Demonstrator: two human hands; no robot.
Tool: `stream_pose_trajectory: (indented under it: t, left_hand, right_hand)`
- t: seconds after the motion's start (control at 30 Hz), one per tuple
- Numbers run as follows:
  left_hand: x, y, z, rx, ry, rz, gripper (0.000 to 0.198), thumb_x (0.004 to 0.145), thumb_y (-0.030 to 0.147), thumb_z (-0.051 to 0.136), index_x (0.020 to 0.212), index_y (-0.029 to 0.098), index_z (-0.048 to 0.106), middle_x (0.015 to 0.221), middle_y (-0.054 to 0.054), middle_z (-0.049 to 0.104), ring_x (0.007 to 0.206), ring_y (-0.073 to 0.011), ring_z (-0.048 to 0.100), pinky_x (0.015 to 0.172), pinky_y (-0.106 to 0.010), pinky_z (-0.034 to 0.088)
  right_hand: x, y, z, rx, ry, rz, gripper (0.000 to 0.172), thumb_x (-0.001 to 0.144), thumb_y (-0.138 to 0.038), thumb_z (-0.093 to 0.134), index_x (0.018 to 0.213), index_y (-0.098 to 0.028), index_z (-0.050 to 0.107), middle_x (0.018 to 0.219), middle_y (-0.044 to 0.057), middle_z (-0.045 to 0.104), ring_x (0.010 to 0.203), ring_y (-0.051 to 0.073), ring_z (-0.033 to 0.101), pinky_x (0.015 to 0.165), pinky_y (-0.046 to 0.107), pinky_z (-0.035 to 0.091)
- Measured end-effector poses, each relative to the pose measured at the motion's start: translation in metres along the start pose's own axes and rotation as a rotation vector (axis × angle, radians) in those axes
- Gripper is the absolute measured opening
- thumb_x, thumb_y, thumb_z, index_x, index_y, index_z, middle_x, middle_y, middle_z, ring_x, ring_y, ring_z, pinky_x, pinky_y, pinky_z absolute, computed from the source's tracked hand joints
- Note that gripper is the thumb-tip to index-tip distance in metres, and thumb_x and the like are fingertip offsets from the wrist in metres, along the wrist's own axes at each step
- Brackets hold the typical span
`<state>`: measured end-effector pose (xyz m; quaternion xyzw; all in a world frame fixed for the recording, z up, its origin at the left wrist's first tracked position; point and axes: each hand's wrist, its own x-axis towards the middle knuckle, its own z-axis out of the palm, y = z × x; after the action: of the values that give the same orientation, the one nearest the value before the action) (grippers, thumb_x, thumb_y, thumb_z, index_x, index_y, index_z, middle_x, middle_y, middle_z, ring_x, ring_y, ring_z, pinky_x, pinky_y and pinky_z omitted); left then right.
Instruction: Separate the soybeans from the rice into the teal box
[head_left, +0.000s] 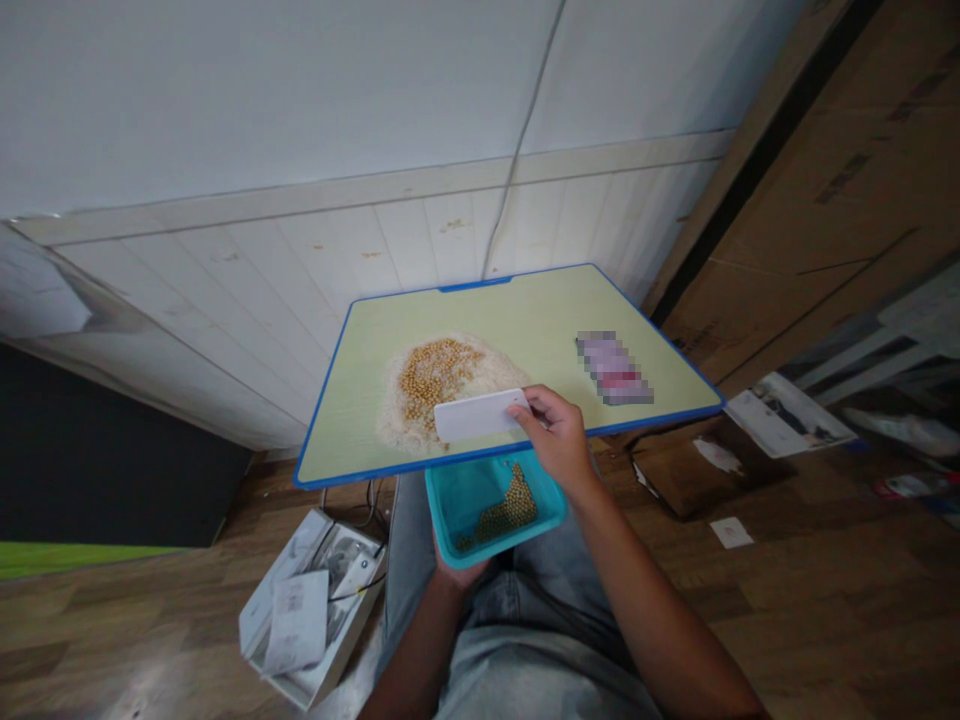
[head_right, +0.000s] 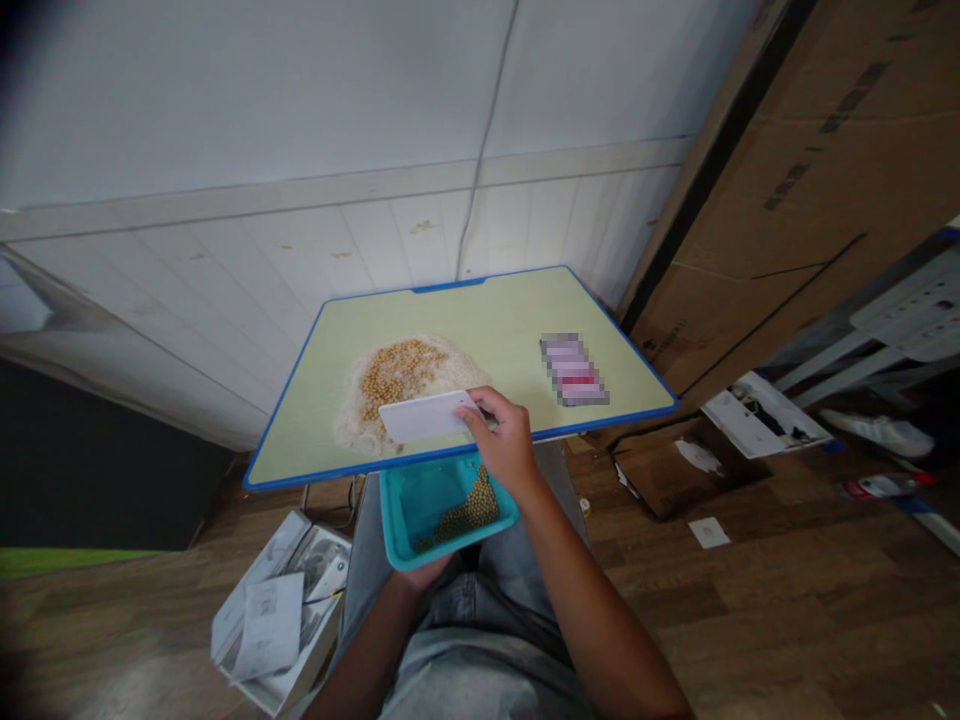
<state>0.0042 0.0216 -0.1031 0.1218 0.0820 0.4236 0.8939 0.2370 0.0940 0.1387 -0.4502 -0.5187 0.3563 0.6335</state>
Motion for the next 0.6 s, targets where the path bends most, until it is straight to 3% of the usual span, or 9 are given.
stream_pose_trajectory:
  t: [0.1,0.17,0.37,0.6]
  left_hand:
    - [-0.002,0.002,0.005,0.000,-0.006,-0.005,0.072,0.126,0.056,0.032,0.161,0.045,0.094,0.173,0.001,0.089,0.176,-0.0263,0.074,0.162,-0.046,0.020]
    - [-0.003,0.004,0.010,-0.003,-0.009,-0.015,0.075,0.127,0.054,0.028,0.160,0.044,0.095,0.175,0.001,0.087,0.169,-0.0269,0.081,0.162,-0.047,0.018]
    - [0.001,0.004,0.024,-0.020,0.004,-0.017,0.078,0.127,0.060,0.027,0.156,0.043,0.097,0.181,0.003,0.081,0.183,-0.0271,0.067,0.163,-0.047,0.007]
    - [-0.003,0.003,0.012,-0.011,-0.013,-0.005,0.075,0.127,0.059,0.031,0.159,0.042,0.095,0.177,-0.001,0.086,0.179,-0.0311,0.072,0.163,-0.056,0.021]
  right_hand:
    - [0.001,-0.001,-0.001,0.013,-0.016,0.002,0.029,0.099,-0.055,0.095,0.093,-0.027,0.088,0.087,0.002,0.084,0.082,0.023,0.076,0.078,0.031,0.062]
    - [0.001,-0.003,-0.002,0.021,-0.025,0.006,0.029,0.099,-0.054,0.096,0.093,-0.027,0.087,0.087,0.001,0.083,0.081,0.023,0.076,0.078,0.031,0.062]
    - [-0.001,-0.004,-0.002,0.010,-0.047,0.014,0.033,0.099,-0.058,0.098,0.093,-0.027,0.087,0.087,0.002,0.083,0.084,0.025,0.077,0.078,0.032,0.063]
    - [0.000,-0.004,0.000,-0.001,0.015,-0.007,0.030,0.101,-0.056,0.095,0.096,-0.027,0.088,0.089,0.002,0.085,0.084,0.025,0.079,0.080,0.032,0.064]
